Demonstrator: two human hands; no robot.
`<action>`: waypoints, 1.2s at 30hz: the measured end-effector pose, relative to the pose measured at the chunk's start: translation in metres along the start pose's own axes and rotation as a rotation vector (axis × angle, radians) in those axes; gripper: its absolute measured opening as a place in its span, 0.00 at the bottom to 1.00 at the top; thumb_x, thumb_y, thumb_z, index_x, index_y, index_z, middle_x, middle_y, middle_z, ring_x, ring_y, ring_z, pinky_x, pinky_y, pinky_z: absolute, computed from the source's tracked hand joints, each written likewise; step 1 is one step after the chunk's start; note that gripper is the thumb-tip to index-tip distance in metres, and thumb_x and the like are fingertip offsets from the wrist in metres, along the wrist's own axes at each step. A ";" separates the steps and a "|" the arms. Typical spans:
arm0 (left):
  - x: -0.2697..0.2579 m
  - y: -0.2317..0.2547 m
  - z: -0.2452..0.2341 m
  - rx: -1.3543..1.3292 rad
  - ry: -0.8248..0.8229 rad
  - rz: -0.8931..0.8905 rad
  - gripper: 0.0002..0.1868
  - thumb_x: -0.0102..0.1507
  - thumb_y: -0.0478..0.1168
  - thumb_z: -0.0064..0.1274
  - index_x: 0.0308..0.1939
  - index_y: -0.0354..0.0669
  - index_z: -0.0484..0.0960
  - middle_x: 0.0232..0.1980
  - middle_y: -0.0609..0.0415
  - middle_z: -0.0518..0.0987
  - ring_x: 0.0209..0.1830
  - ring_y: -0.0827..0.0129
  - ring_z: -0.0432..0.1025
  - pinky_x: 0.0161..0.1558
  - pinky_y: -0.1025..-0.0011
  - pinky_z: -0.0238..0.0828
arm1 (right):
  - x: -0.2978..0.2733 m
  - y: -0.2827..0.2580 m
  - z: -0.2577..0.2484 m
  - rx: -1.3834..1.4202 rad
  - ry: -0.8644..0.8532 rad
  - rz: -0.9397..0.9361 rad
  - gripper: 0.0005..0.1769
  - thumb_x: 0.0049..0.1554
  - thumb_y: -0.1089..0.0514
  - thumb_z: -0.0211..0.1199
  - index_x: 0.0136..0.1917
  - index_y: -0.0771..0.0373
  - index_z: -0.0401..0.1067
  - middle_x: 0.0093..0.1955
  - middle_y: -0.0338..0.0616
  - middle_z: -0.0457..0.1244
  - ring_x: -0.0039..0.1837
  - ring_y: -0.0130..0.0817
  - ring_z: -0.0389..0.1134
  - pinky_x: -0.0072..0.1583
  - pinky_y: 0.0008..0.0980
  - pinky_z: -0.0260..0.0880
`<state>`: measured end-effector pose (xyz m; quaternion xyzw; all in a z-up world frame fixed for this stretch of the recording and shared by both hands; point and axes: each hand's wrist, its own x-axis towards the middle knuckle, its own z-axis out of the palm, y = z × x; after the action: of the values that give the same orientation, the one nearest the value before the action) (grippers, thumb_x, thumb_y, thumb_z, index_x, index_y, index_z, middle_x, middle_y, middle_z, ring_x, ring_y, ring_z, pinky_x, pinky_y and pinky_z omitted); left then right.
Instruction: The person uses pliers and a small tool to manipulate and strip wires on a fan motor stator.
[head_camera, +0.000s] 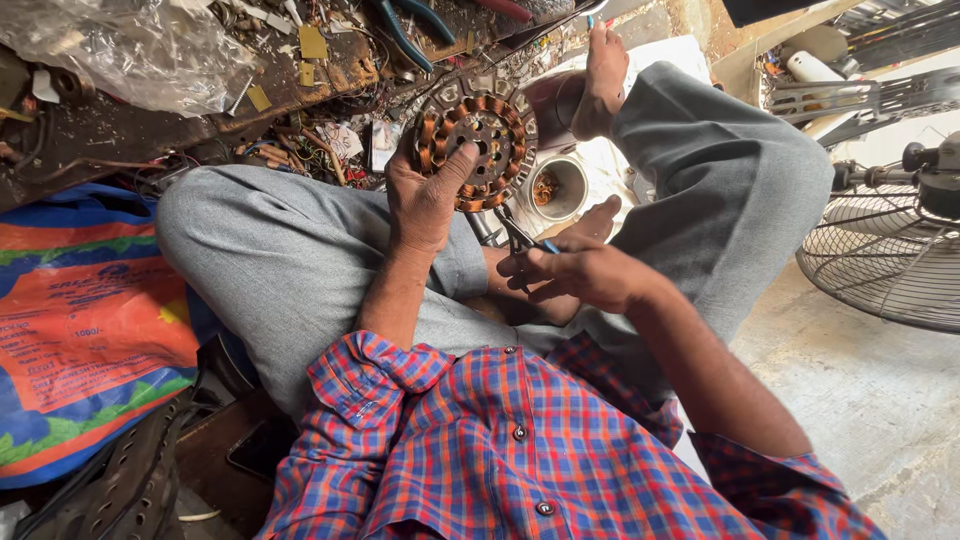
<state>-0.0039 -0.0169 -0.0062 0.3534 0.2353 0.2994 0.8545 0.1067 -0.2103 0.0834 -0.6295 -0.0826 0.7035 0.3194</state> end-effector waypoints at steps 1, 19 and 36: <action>0.001 0.001 0.001 0.049 -0.019 0.021 0.13 0.66 0.32 0.62 0.55 0.39 0.82 0.50 0.54 0.85 0.49 0.71 0.80 0.56 0.71 0.79 | -0.001 -0.002 -0.005 0.120 -0.078 -0.004 0.32 0.65 0.41 0.48 0.68 0.68 0.70 0.68 0.54 0.67 0.69 0.47 0.68 0.66 0.44 0.71; -0.012 -0.009 0.003 -0.173 0.103 -0.037 0.10 0.68 0.35 0.62 0.52 0.37 0.84 0.46 0.56 0.84 0.44 0.73 0.77 0.49 0.72 0.77 | 0.003 0.001 -0.005 -0.251 0.190 -0.059 0.28 0.58 0.47 0.66 0.65 0.60 0.64 0.49 0.46 0.71 0.50 0.33 0.73 0.53 0.32 0.74; -0.003 -0.017 -0.007 -0.173 0.168 0.053 0.12 0.65 0.36 0.64 0.51 0.39 0.83 0.48 0.55 0.83 0.47 0.70 0.78 0.52 0.69 0.79 | 0.045 0.037 -0.005 -0.496 0.267 -0.635 0.27 0.66 0.46 0.63 0.61 0.74 0.68 0.47 0.60 0.69 0.52 0.45 0.71 0.53 0.44 0.69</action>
<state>-0.0045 -0.0253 -0.0231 0.2580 0.2700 0.3695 0.8509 0.0982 -0.2156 0.0262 -0.7163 -0.3972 0.4411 0.3669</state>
